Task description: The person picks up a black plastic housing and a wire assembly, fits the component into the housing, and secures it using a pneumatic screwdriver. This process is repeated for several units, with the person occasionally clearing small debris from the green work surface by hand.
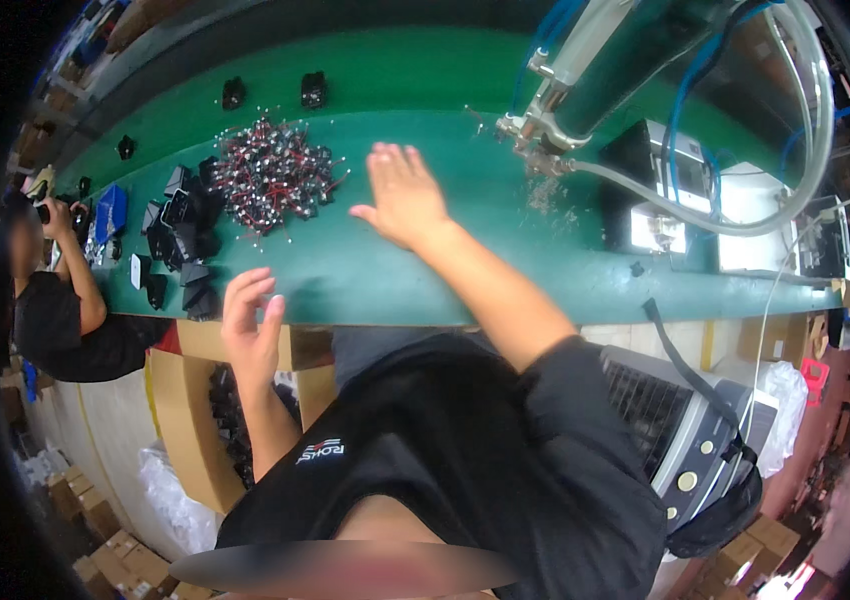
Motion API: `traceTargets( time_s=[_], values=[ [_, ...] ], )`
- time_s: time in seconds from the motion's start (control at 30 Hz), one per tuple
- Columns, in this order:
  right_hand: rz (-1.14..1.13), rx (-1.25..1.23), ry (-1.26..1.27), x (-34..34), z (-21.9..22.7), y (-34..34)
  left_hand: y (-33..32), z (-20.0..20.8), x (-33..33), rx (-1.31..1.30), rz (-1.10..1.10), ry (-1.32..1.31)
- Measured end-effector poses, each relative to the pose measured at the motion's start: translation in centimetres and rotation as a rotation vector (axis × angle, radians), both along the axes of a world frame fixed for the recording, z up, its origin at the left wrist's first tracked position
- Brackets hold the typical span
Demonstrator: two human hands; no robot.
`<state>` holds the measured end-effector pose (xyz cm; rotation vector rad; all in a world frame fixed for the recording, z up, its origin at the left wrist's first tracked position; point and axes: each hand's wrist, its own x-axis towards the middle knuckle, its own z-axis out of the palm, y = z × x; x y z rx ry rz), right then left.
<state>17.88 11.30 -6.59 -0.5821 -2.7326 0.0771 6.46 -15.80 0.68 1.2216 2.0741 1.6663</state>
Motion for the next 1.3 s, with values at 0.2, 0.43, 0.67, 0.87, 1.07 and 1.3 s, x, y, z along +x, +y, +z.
traceTargets(
  time_s=[0.2,0.43,0.67,0.87,1.07,1.3],
  values=[
    [-0.263,0.039,-0.103,10.2,2.6,-1.4,-3.5,-2.3,-2.1,-0.049,0.139,-0.003],
    [0.349,-0.326,-0.098,6.2,2.4,-11.3,-3.4,-2.4,-4.9,0.011,0.477,0.261],
    [0.189,-0.162,-0.220,10.8,1.3,-3.0,-10.4,-4.5,-7.4,-0.209,0.807,0.475],
    [-0.083,-0.120,-0.150,14.8,0.7,6.5,-6.3,-6.1,-9.3,-0.470,0.867,0.522],
    [-0.080,-0.168,0.225,13.1,2.5,1.6,-5.0,-7.7,-7.4,-0.438,1.059,0.337],
    [0.254,-0.490,0.415,-1.9,2.4,-4.5,-5.1,-9.9,-6.4,-0.277,1.004,0.220]
  ],
)
